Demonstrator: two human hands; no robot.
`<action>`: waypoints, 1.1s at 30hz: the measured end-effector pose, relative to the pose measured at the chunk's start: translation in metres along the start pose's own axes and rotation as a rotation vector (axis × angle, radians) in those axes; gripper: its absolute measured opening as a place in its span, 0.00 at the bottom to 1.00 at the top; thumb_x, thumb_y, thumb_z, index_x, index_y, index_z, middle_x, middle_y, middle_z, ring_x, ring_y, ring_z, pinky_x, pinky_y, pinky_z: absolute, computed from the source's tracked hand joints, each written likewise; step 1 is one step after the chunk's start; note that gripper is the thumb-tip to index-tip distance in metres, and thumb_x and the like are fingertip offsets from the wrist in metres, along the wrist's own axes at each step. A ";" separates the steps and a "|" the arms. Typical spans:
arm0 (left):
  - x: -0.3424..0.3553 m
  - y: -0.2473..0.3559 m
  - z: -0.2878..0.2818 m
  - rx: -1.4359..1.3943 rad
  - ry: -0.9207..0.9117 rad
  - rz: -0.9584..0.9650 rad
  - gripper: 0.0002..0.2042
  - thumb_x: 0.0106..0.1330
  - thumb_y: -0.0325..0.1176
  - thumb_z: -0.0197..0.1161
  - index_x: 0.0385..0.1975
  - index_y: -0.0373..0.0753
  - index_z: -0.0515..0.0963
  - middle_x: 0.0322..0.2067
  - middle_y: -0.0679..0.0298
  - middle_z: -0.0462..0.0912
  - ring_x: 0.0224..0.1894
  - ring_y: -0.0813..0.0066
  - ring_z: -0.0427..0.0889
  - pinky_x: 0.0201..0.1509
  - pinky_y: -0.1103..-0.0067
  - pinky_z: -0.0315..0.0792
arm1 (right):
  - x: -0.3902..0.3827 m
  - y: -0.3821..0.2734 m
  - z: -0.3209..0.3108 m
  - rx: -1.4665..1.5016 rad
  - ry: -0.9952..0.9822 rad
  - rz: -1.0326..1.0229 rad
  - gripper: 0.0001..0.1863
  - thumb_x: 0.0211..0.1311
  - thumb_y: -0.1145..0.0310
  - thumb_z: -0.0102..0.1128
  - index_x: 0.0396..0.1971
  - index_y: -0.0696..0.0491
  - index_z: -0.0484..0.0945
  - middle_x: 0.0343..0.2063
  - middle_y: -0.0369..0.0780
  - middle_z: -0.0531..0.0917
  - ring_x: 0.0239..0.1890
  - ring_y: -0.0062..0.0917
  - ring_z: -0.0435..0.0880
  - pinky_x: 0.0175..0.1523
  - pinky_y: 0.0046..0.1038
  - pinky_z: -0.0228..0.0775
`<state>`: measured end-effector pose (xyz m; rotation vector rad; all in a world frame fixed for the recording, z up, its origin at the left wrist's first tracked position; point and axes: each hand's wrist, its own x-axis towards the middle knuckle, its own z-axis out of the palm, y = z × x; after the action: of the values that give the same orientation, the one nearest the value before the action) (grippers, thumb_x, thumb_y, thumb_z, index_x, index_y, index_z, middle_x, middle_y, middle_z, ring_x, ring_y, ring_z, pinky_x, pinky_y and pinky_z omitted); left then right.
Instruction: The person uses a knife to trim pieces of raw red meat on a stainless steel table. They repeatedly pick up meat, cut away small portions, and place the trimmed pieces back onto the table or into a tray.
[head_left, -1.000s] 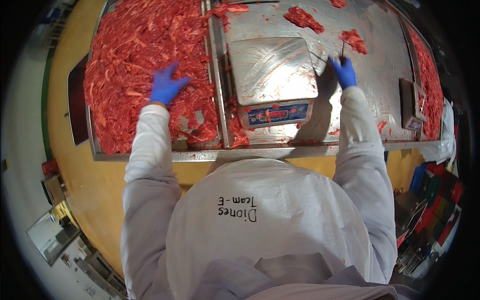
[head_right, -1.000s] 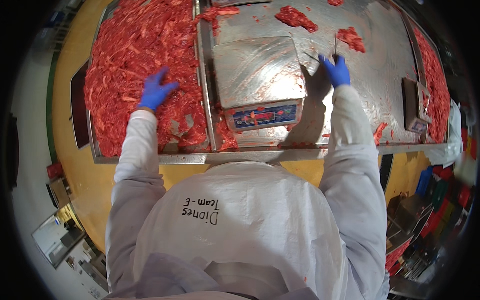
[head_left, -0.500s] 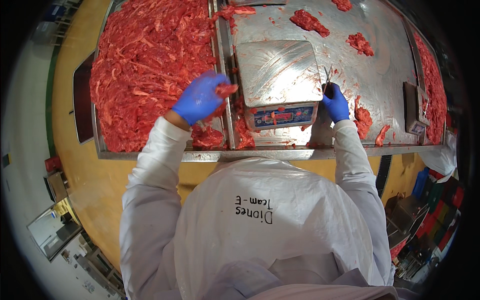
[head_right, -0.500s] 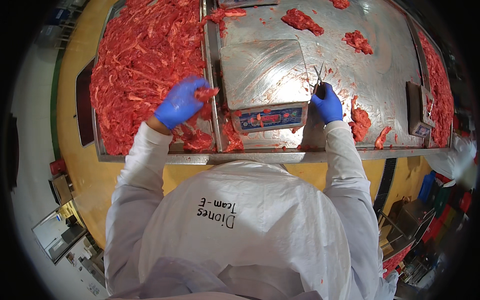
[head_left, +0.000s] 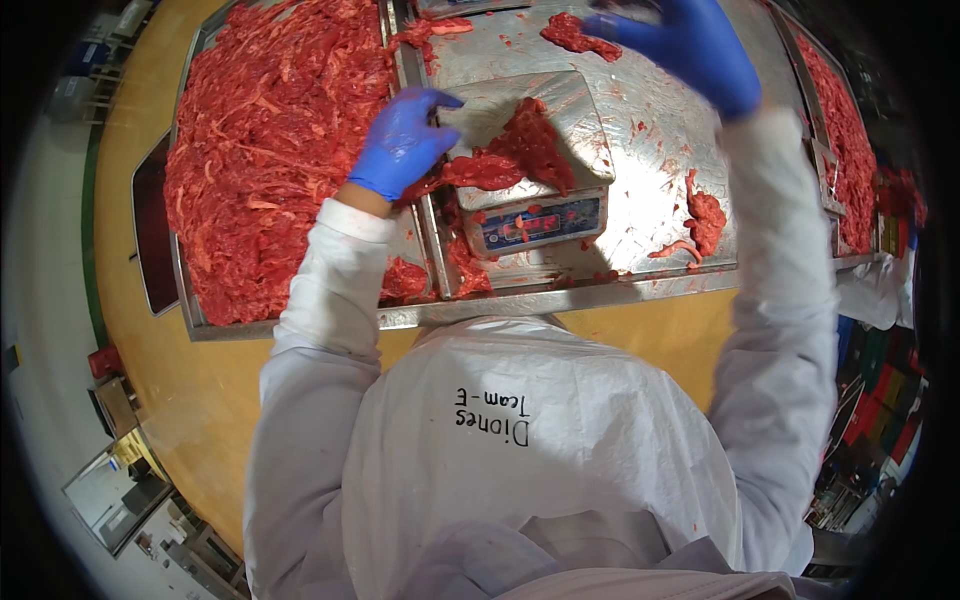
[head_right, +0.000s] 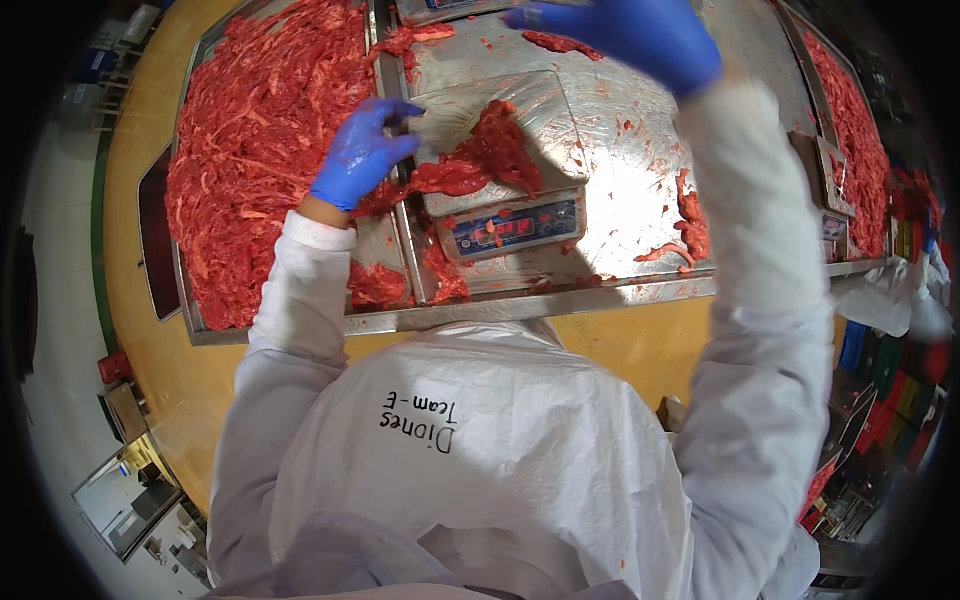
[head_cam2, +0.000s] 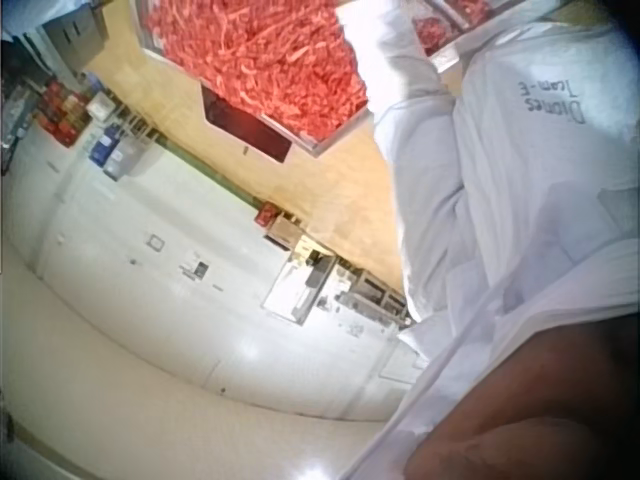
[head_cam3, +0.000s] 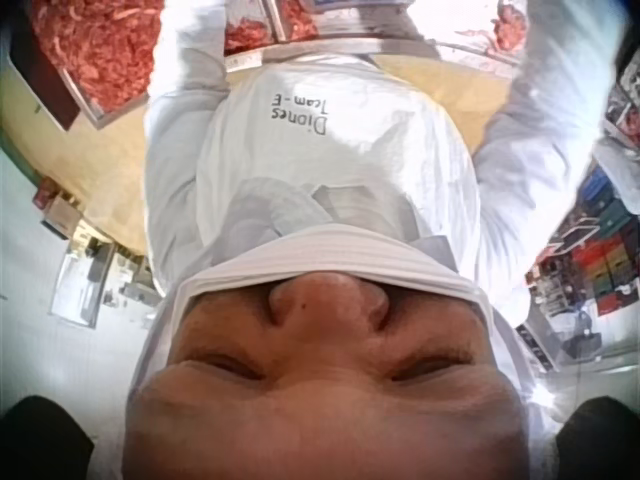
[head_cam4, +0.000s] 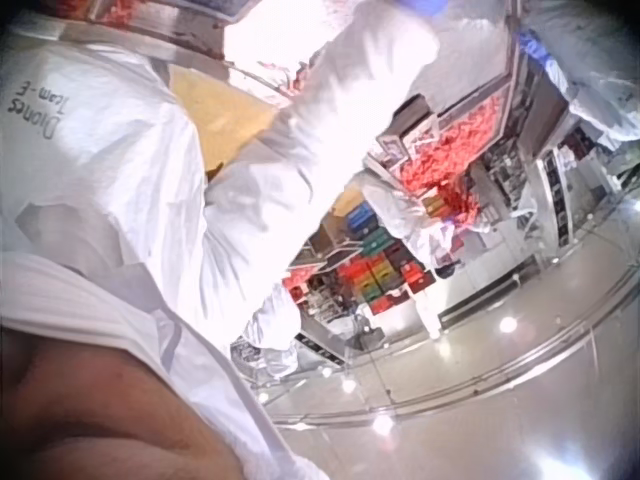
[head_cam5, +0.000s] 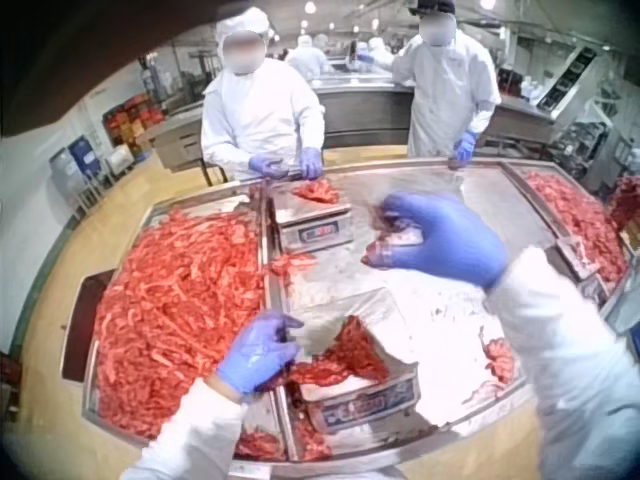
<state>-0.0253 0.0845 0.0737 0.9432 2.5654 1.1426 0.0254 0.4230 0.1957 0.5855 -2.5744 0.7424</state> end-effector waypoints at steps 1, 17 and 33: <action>-0.007 -0.012 -0.001 0.018 -0.052 -0.103 0.18 0.56 0.29 0.71 0.49 0.38 0.83 0.46 0.55 0.82 0.50 0.61 0.83 0.57 0.71 0.76 | 0.020 0.001 0.002 0.086 0.050 0.060 0.13 0.69 0.66 0.68 0.47 0.57 0.81 0.39 0.37 0.86 0.42 0.20 0.84 0.50 0.26 0.75; -0.082 0.007 0.052 0.142 0.078 0.219 0.08 0.59 0.29 0.70 0.38 0.40 0.86 0.42 0.59 0.86 0.48 0.59 0.84 0.53 0.70 0.79 | -0.197 -0.082 0.126 1.255 -0.518 1.056 0.27 0.61 0.53 0.74 0.51 0.57 0.78 0.37 0.37 0.84 0.40 0.22 0.85 0.51 0.26 0.77; -0.076 0.005 0.055 0.227 0.042 0.266 0.05 0.56 0.29 0.67 0.31 0.38 0.82 0.38 0.59 0.83 0.45 0.56 0.82 0.49 0.66 0.78 | -0.186 -0.094 0.136 1.448 -0.602 1.146 0.13 0.69 0.58 0.68 0.36 0.52 0.79 0.24 0.33 0.81 0.25 0.20 0.80 0.38 0.25 0.75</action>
<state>0.0583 0.0741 0.0328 1.3601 2.7068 0.9494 0.1918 0.3249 0.0391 -0.5955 -2.1600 3.2225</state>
